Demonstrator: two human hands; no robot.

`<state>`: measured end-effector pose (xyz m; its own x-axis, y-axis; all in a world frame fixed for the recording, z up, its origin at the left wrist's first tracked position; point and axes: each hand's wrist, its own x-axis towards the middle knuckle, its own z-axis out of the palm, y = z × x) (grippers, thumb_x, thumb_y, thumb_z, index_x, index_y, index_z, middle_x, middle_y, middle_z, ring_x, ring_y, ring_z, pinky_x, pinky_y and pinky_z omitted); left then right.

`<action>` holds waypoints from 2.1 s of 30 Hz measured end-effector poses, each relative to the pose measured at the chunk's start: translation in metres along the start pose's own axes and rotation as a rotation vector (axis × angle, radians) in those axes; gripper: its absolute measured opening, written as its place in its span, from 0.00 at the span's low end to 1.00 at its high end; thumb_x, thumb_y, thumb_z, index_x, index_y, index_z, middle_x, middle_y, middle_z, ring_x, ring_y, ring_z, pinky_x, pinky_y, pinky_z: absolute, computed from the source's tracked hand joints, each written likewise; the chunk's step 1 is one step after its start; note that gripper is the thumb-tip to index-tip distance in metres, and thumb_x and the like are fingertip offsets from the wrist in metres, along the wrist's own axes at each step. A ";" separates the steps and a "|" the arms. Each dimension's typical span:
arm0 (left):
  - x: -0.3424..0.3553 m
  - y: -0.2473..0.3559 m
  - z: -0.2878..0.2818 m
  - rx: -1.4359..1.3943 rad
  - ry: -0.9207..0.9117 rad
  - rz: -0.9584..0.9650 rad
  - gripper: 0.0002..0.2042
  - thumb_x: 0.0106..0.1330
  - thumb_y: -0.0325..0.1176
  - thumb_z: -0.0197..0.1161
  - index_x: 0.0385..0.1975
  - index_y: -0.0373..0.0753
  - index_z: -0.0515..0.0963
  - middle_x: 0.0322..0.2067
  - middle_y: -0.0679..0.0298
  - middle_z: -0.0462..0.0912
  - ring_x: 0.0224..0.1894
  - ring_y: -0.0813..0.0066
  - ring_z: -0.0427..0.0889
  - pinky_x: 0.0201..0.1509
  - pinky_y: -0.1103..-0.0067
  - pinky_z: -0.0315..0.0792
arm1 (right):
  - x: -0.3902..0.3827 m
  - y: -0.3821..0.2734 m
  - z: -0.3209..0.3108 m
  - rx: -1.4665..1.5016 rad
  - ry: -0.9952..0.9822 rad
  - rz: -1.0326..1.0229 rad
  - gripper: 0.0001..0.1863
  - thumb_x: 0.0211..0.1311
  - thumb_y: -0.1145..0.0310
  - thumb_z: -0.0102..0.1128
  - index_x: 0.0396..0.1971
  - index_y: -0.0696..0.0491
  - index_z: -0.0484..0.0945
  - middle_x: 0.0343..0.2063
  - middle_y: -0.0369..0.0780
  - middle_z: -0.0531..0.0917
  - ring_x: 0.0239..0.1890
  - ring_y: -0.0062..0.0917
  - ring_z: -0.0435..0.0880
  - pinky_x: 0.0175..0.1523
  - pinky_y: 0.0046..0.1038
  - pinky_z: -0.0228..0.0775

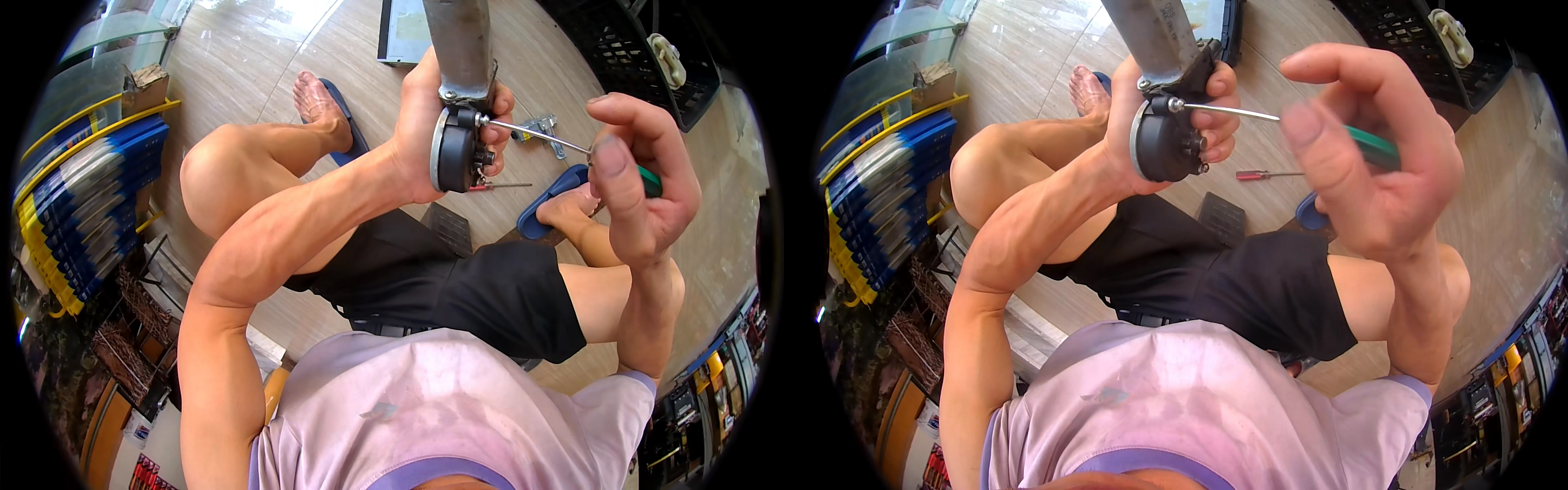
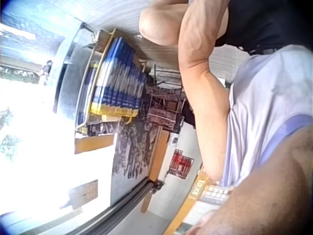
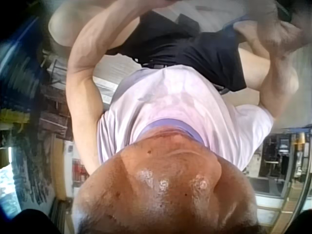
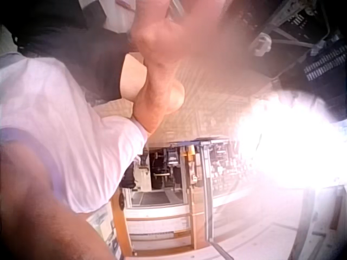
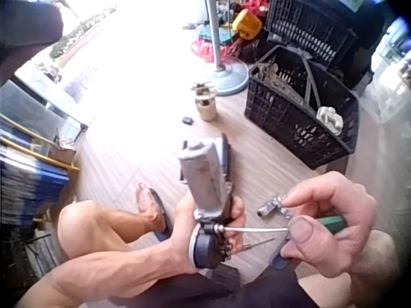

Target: The person disassembles a vehicle wiper motor assembly, loosening a screw with a screwdriver, turning it over to manipulate the casing, and working on the internal mechanisms by hand.

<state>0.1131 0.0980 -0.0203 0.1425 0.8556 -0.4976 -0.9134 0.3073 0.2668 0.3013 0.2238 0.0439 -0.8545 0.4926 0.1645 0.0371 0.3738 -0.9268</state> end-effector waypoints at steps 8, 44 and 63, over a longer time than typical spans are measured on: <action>0.001 -0.001 -0.002 -0.020 -0.029 0.011 0.22 0.69 0.54 0.43 0.32 0.39 0.73 0.18 0.66 0.71 0.22 0.72 0.69 0.27 0.73 0.70 | -0.001 0.005 0.004 -0.093 0.044 -0.176 0.15 0.66 0.77 0.64 0.51 0.62 0.75 0.29 0.34 0.78 0.26 0.10 0.72 0.31 0.12 0.61; 0.005 0.005 0.005 0.069 -0.065 -0.025 0.35 0.67 0.71 0.36 0.26 0.40 0.70 0.17 0.64 0.72 0.18 0.71 0.70 0.26 0.73 0.70 | -0.004 -0.021 -0.011 -0.267 -0.055 -0.187 0.09 0.58 0.80 0.68 0.38 0.64 0.80 0.32 0.42 0.80 0.31 0.21 0.76 0.36 0.19 0.69; 0.001 0.015 0.013 0.070 -0.062 0.253 0.34 0.68 0.72 0.42 0.28 0.42 0.71 0.16 0.67 0.71 0.16 0.73 0.71 0.21 0.78 0.68 | 0.008 -0.028 0.046 0.761 0.157 0.528 0.13 0.65 0.62 0.63 0.41 0.56 0.80 0.22 0.32 0.77 0.16 0.11 0.67 0.18 0.17 0.54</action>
<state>0.1050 0.1085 -0.0059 -0.0622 0.9322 -0.3565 -0.8946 0.1062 0.4340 0.2698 0.1808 0.0560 -0.7417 0.5732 -0.3484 0.0039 -0.5156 -0.8568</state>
